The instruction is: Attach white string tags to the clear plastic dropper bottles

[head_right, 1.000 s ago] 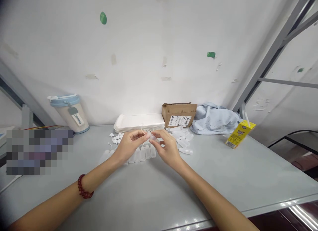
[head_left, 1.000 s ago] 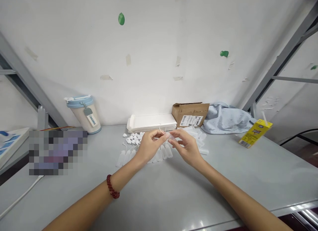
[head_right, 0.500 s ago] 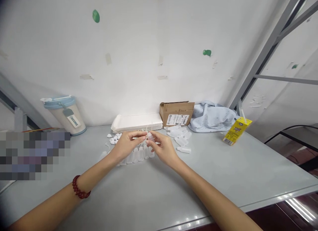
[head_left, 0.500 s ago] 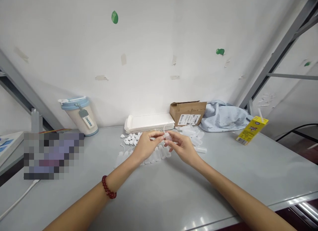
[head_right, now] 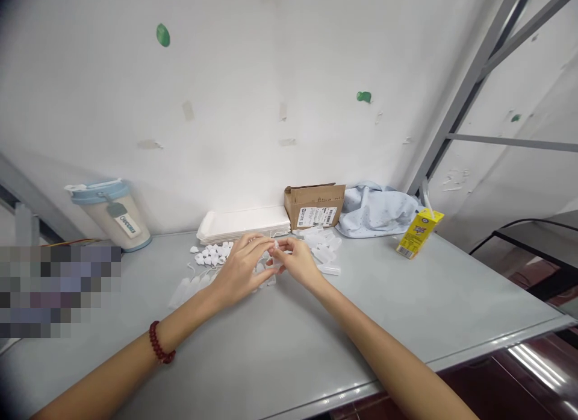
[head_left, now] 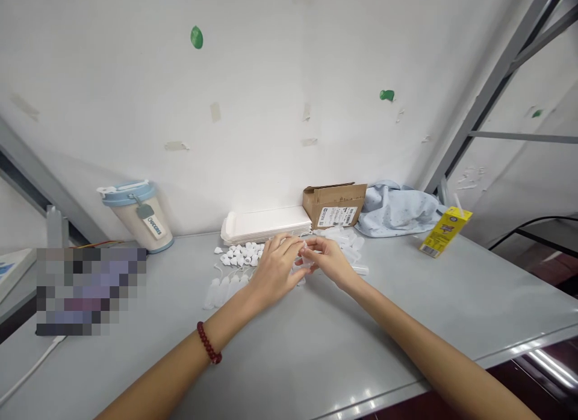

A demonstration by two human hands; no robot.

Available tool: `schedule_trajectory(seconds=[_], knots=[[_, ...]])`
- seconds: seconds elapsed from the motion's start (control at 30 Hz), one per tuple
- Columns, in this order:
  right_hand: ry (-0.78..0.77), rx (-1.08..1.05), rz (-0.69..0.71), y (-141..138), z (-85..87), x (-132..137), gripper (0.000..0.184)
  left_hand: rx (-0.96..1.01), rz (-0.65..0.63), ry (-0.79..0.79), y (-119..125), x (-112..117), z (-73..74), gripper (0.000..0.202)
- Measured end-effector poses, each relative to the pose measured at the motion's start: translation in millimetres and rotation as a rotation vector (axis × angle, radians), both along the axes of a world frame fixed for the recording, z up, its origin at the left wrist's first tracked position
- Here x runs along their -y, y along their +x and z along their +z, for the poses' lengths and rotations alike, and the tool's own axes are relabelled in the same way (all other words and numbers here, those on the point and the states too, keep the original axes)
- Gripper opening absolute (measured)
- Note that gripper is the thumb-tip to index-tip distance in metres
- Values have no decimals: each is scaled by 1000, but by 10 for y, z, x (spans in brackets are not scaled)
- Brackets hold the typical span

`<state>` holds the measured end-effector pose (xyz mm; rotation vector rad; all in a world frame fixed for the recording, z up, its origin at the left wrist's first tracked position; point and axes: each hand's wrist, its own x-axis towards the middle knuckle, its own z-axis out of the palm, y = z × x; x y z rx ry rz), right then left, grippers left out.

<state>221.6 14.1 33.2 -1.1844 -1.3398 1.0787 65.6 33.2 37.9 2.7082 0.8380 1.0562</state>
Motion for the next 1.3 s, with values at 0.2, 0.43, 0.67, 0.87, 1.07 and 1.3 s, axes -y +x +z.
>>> schedule_trajectory(seconds=[0.2, 0.43, 0.67, 0.87, 1.07, 1.3], knots=[[-10, 23, 48, 59, 7, -32, 34, 17, 28, -23, 75, -45, -34, 28], [-45, 303, 151, 224, 44, -96, 34, -12, 45, -147, 174, -92, -91, 27], [-50, 526, 253, 376, 69, -102, 25, -49, 41, -258, 171, -56, -127, 36], [-98, 596, 285, 358, 27, -119, 26, -148, 81, -366, 145, -32, -114, 38], [-101, 624, 296, 355, 5, -123, 20, -195, 81, -387, 146, -13, -132, 39], [-101, 630, 307, 353, 8, -116, 18, -252, 70, -423, 136, -4, -116, 48]])
